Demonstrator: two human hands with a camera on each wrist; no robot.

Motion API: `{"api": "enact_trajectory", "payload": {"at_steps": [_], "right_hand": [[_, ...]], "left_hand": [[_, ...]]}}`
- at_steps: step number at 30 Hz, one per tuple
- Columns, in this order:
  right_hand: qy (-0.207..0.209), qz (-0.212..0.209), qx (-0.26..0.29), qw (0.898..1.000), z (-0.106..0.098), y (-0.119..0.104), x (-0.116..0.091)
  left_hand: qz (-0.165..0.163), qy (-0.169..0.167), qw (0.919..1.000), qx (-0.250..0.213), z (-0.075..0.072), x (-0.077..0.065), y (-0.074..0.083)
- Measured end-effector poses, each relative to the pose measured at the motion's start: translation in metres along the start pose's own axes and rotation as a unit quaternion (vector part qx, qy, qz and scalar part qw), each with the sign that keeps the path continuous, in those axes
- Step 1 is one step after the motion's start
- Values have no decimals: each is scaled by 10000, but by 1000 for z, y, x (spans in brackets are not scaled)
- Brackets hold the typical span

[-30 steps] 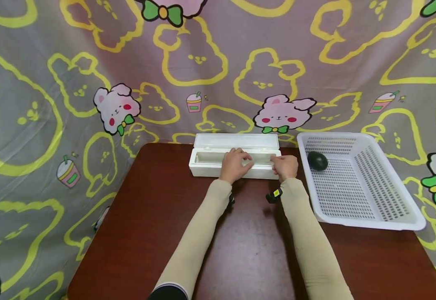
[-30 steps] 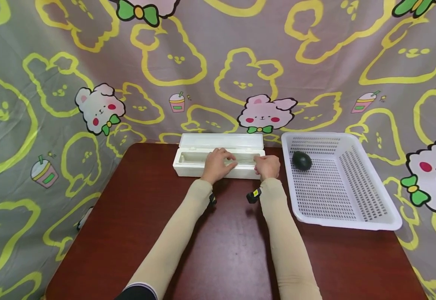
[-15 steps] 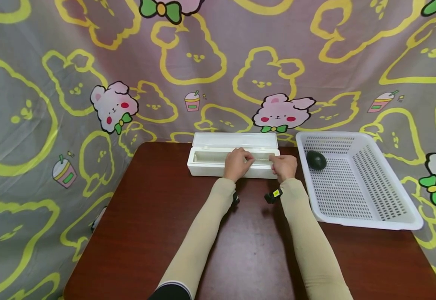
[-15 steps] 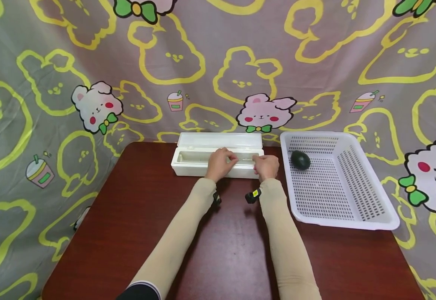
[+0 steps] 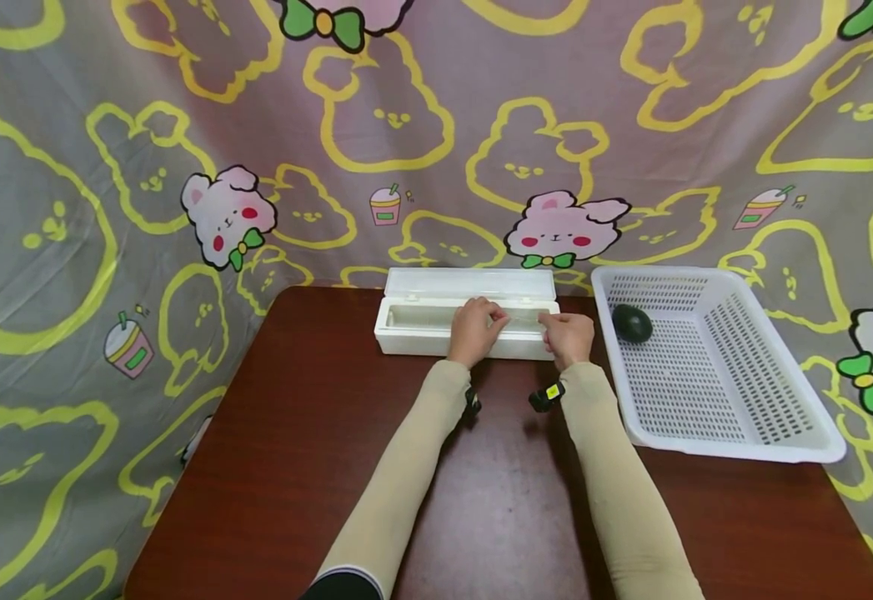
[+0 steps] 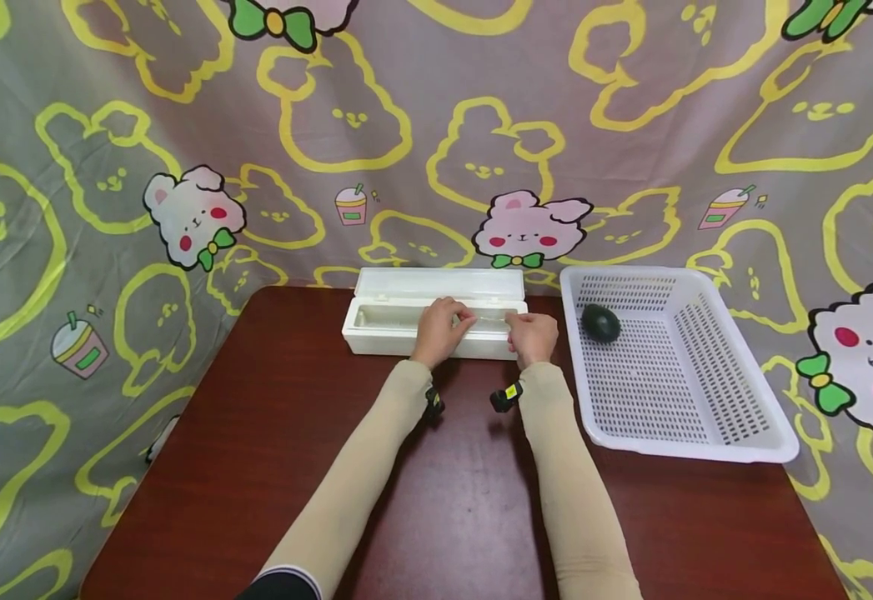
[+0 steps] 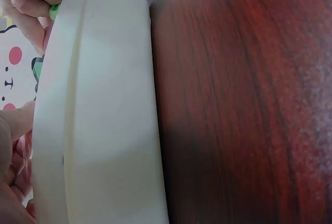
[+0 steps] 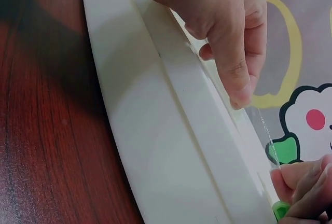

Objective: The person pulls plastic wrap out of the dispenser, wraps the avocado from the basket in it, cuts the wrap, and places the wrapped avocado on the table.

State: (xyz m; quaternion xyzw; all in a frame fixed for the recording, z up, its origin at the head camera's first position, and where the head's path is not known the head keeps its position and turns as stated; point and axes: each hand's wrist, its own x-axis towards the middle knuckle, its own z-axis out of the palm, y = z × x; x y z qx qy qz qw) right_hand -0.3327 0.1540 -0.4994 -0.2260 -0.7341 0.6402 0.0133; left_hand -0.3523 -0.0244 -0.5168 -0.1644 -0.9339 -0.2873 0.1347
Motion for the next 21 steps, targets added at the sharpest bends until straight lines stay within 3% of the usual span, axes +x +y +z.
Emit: {"api": "enact_trajectory", "payload": {"at_steps": [13,21], "right_hand": [[-32,-212,230,9995,-2,-5,-7],[-7,-282,388,9988,-4,-6,-9]], "left_hand": [[86,399,9975,-569,-6,3,3],[272,350,9968,-668,-11,3,1]]}}
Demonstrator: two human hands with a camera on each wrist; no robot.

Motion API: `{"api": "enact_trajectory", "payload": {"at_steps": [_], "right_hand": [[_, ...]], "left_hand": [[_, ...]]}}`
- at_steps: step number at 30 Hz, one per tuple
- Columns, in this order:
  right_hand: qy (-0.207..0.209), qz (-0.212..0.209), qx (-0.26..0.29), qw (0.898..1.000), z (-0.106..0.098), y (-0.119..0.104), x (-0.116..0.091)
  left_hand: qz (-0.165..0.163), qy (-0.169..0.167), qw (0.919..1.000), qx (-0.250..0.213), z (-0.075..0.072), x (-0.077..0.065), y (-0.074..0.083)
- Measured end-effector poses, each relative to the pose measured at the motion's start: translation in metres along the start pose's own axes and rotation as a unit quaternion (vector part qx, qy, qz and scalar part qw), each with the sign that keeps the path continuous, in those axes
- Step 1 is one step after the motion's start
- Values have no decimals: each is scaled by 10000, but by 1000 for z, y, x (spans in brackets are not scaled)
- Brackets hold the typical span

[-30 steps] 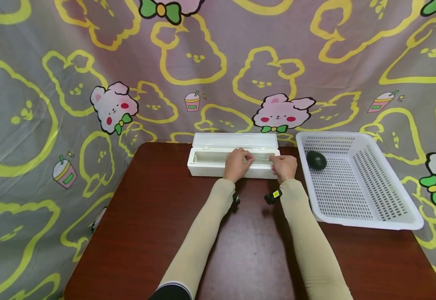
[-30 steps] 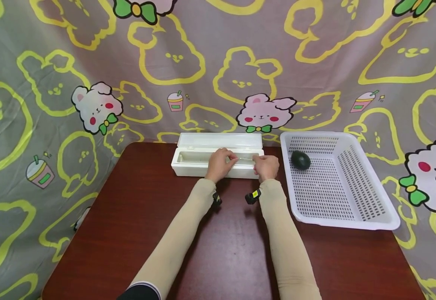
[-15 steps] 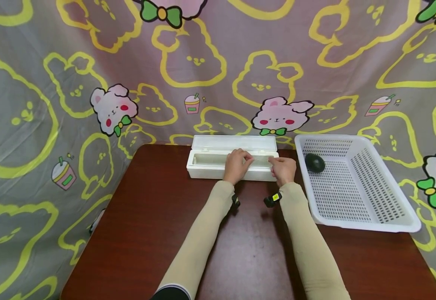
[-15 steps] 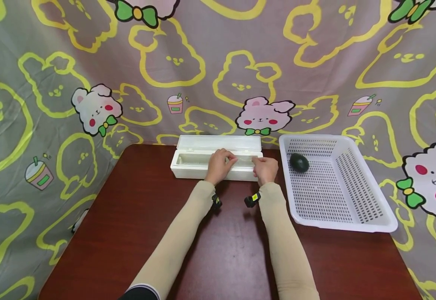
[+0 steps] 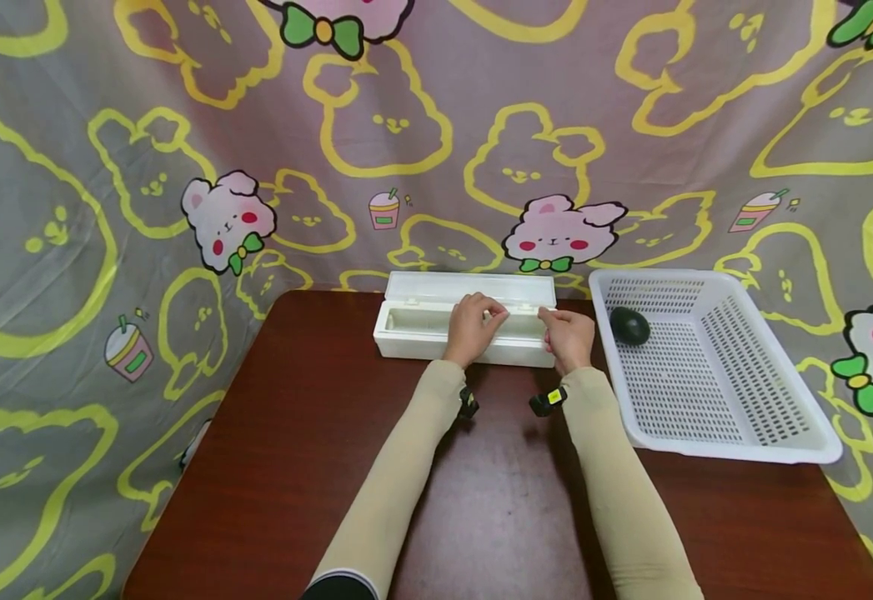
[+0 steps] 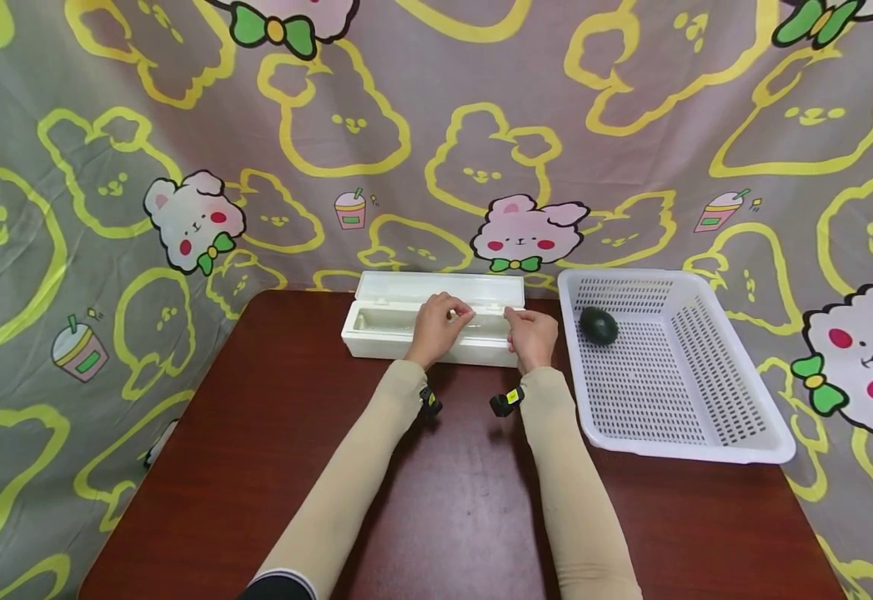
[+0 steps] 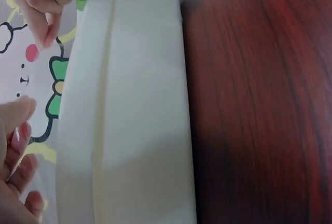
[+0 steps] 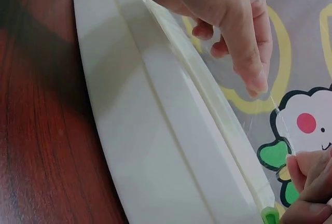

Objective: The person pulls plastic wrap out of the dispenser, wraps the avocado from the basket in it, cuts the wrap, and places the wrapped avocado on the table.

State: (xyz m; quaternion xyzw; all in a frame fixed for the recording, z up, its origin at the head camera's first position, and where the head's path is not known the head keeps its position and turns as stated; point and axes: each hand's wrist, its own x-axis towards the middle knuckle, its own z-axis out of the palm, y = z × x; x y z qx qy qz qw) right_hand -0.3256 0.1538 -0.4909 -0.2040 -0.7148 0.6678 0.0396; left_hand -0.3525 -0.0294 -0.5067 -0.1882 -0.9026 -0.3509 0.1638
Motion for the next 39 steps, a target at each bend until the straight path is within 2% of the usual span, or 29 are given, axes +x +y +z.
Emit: {"api": "enact_trajectory", "payload": {"at_steps": [4,8,12,15,17,19,21,27,31,32,33,35,39], "right_hand": [[-80,-166,-336,9993,-1,4,0],[-124,-782,-947,9924,-2,9,-2],[-470,-1412,-1520,9771,-5,11,-4],[-921,-1783,-1902,9610,-6,11,-5],[-1024,-2028,-2182,9491,-7,11,-5],[-890,-2211,-2412,9407,-7,12,-4],[-637,-2309,-2535,9372,-7,13,-3],[-187,-2413,-2495,9377,-9,14,-1],[-114,-2523,-2420,9368,-11,14,1],[-174,-2594,-2464,9336,-11,14,1],[-261,-2694,-2554,9282,-10,14,2],[-492,-2952,-2862,9102,-8,14,1],[-898,-3478,-3652,8588,-1,13,0]], "left_hand": [[317,-66,9988,369,-5,-3,-4],[666,-77,9957,635,-7,-4,-4],[766,-111,9944,722,-8,-3,-2],[730,-98,9945,752,-7,-3,-1],[700,-106,9950,701,-7,-4,-1],[699,-106,9953,657,-7,-4,-1],[702,-114,9956,614,-7,-4,-1],[728,-103,9955,602,-8,-4,-2],[752,-79,9956,550,-8,-2,-4],[759,-86,9956,539,-8,-2,-4],[773,-87,9956,525,-8,-1,-4],[800,-88,9955,493,-7,-1,-4],[875,-98,9949,498,-6,-3,-5]]}}
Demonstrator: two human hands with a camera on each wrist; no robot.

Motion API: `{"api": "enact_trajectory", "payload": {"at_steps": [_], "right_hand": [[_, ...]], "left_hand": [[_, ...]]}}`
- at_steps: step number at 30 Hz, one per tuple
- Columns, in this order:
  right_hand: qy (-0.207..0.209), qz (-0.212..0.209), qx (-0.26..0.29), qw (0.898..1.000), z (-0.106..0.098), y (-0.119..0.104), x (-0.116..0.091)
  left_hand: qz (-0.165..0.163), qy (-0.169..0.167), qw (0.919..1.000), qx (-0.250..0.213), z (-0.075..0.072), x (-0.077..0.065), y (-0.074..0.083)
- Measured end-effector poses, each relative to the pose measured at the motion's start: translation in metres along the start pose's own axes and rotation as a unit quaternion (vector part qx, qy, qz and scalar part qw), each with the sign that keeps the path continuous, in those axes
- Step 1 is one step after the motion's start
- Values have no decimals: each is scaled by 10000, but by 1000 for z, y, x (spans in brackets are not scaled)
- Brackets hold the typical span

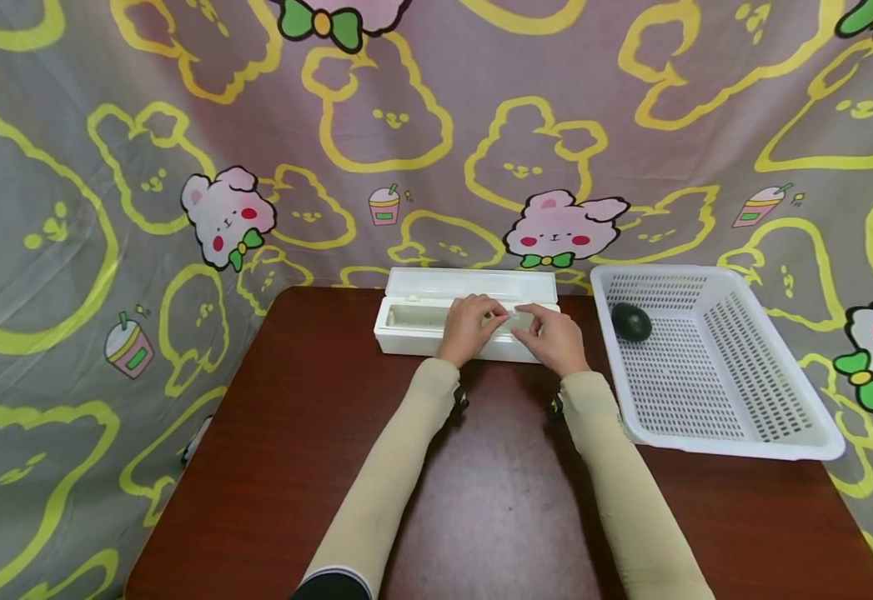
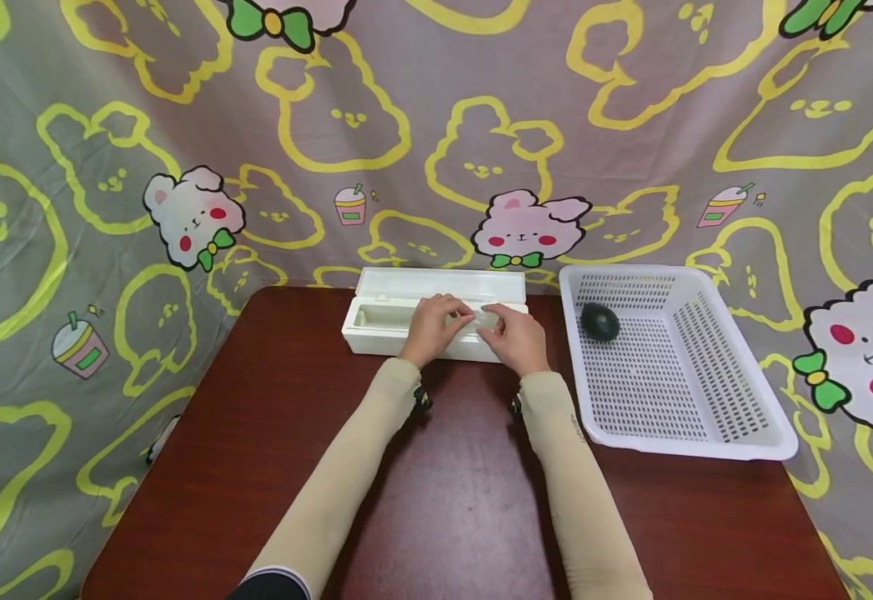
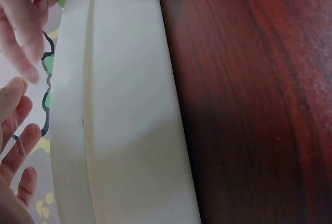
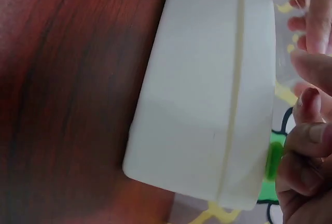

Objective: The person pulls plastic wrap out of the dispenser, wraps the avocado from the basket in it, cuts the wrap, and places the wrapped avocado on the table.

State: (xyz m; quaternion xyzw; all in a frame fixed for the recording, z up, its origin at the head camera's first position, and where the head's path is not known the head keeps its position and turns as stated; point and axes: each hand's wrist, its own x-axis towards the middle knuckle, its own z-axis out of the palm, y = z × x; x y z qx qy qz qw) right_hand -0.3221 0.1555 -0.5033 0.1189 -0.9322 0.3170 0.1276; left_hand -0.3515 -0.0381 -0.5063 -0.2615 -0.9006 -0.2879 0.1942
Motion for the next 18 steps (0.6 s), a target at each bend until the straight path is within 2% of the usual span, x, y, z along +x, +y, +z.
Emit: {"api": "enact_trajectory", "payload": {"at_steps": [3,7,13,18], "right_hand": [[-63,-228,-418,9988,2,-5,3],[-44,-320,-729,9968,4,-7,6],[-380,-819,-845,9923,2,-9,14],[-561,-823,-968,9903,0,-8,18]], "left_hand": [[90,13,10000,33,-1,0,-1],[217,31,9998,-19,-1,-2,-3],[399,-62,9992,-61,-2,-3,-5],[521,-121,9986,30,-3,-3,-6]]}}
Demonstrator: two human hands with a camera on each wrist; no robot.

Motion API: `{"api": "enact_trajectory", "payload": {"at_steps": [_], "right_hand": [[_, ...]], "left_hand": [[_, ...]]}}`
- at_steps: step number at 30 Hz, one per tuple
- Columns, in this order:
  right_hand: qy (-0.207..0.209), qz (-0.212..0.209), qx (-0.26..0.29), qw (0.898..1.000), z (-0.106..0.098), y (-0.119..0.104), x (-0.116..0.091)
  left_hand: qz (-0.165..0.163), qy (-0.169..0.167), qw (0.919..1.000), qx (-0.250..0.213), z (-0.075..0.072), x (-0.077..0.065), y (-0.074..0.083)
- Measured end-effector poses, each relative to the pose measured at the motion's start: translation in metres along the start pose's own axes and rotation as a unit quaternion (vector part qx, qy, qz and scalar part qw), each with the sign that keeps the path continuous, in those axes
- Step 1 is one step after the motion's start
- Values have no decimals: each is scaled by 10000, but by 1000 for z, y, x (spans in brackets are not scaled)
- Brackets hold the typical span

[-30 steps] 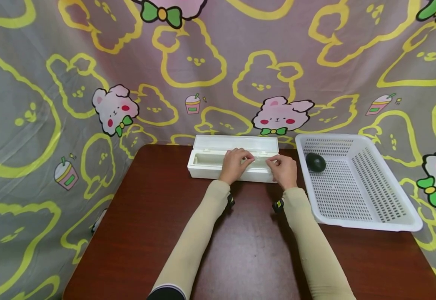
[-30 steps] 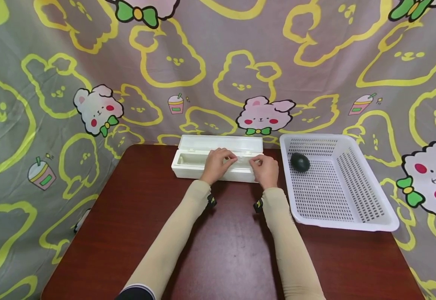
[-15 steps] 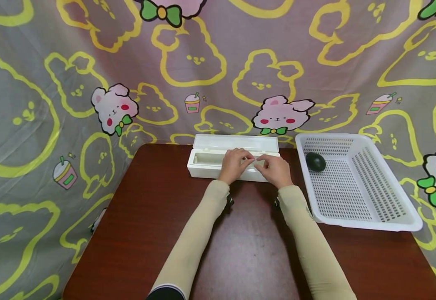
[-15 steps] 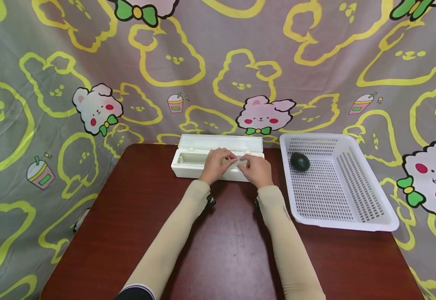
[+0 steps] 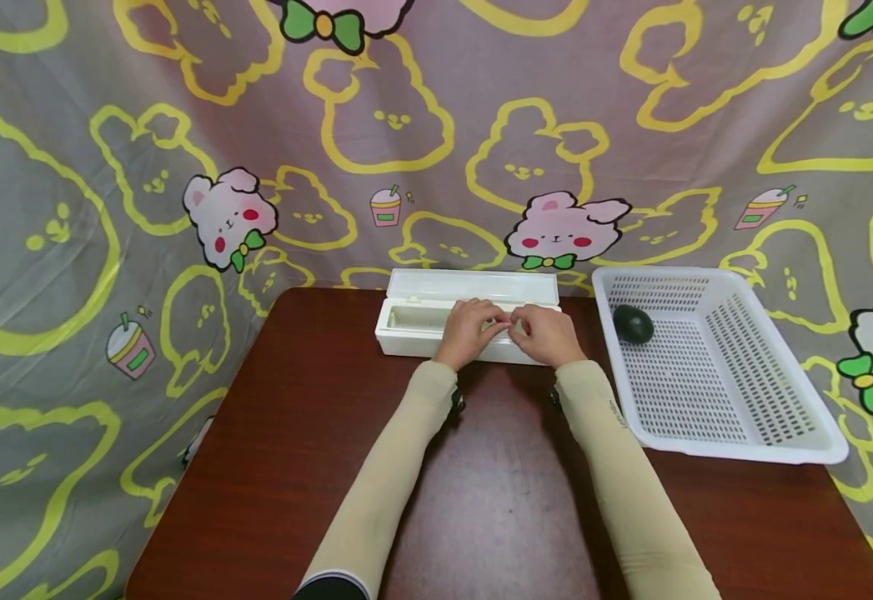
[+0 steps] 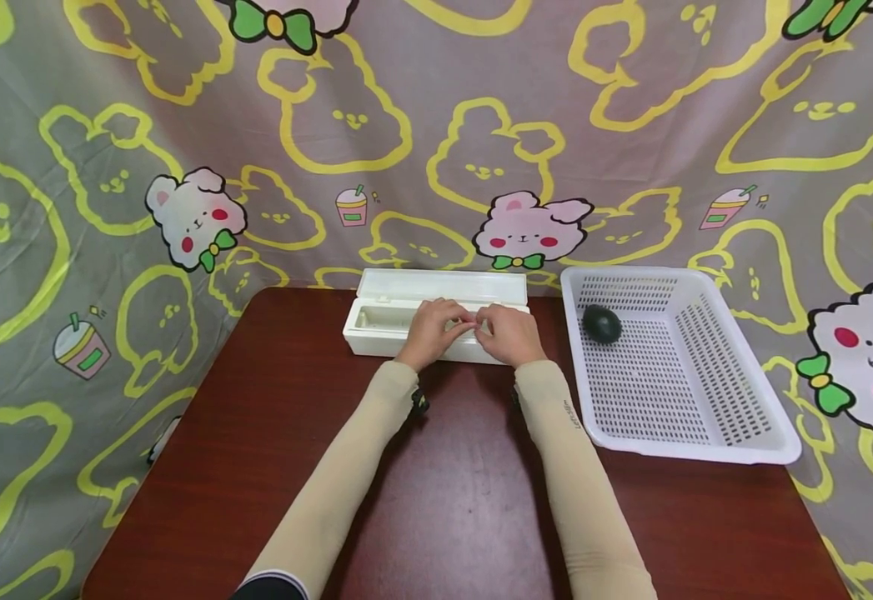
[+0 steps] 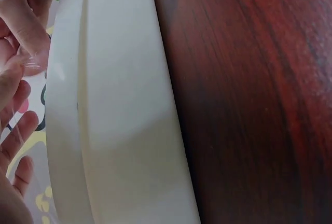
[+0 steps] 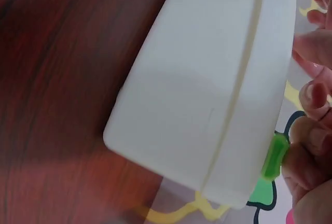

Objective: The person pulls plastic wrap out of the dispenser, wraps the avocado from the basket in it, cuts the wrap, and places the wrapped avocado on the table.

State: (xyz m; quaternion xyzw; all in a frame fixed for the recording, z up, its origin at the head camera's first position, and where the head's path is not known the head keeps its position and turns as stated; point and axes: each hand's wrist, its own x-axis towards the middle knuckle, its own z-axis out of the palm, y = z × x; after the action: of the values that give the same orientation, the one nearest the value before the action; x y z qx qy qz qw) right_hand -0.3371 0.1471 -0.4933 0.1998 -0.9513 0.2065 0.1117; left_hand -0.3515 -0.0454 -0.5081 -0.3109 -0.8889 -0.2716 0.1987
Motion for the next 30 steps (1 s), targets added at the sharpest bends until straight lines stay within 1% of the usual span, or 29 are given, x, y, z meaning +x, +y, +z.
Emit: {"api": "enact_trajectory", "payload": {"at_steps": [3,7,12,16,20,22,25,27,30], "right_hand": [[63,79,-181,9998,-2,3,-1],[280,176,-447,9985,-2,7,-4],[471,158,-619,9968,0,11,-7],[641,203,-616,9958,0,14,-8],[821,314,-391,9954,-3,14,-9],[741,262,-258,9966,-5,14,-9],[405,72,-164,9990,-3,12,-7],[219,-100,-80,9997,1,12,-5],[116,-229,131,9996,5,12,-3]], "left_hand": [[16,14,10000,19,-1,0,0],[0,41,10000,-6,-1,0,1],[-52,90,9999,-2,0,1,1],[-131,103,9999,8,2,2,1],[-205,163,9996,-82,3,4,1],[-228,191,9995,-133,2,5,1],[-227,242,9992,-208,1,6,1],[-212,219,9992,-267,1,6,1],[-195,124,9991,-362,2,7,3]]}}
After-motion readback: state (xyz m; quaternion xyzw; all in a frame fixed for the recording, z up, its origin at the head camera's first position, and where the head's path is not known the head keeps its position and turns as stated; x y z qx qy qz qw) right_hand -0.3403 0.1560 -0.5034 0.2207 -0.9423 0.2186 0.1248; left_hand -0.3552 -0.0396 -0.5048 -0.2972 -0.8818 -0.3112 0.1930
